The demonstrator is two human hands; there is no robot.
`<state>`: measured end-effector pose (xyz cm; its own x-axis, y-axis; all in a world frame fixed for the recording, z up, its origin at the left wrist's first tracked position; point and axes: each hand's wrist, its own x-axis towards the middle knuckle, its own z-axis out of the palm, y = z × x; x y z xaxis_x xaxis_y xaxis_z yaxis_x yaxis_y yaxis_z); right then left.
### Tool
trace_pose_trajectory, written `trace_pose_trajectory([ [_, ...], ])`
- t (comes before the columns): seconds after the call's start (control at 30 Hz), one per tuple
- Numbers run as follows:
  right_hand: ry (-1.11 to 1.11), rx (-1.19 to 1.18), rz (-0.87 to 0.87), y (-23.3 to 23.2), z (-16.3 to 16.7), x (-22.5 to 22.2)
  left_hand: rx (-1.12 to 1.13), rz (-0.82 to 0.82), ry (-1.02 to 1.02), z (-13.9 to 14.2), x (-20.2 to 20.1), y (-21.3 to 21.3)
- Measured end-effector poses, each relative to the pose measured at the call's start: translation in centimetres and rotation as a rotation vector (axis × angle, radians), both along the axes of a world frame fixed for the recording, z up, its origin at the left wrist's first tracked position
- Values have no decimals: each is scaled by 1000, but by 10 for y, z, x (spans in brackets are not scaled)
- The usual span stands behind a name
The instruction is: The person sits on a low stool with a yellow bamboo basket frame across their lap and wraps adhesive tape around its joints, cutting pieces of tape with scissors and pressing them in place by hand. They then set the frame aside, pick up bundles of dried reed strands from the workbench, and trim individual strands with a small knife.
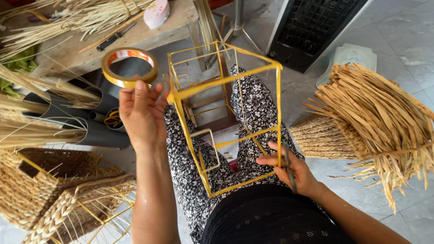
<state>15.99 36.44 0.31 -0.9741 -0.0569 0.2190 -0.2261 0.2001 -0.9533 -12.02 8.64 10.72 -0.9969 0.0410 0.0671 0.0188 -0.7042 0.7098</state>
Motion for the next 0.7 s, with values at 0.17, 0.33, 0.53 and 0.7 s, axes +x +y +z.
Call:
trace_pose_trajectory([
  [0.17,93,174,-114,25,20,-9,57,-80,-130,2,30,23],
  [0.33,94,-61,-460,59,55,-72,135,-121,-205,3,41,25],
  [0.53,36,-498,-269,82,99,-212,140,-178,-218,5,57,28],
  [0.7,-162,-456,-155,63,104,-273,75,-214,-198,9,64,21],
])
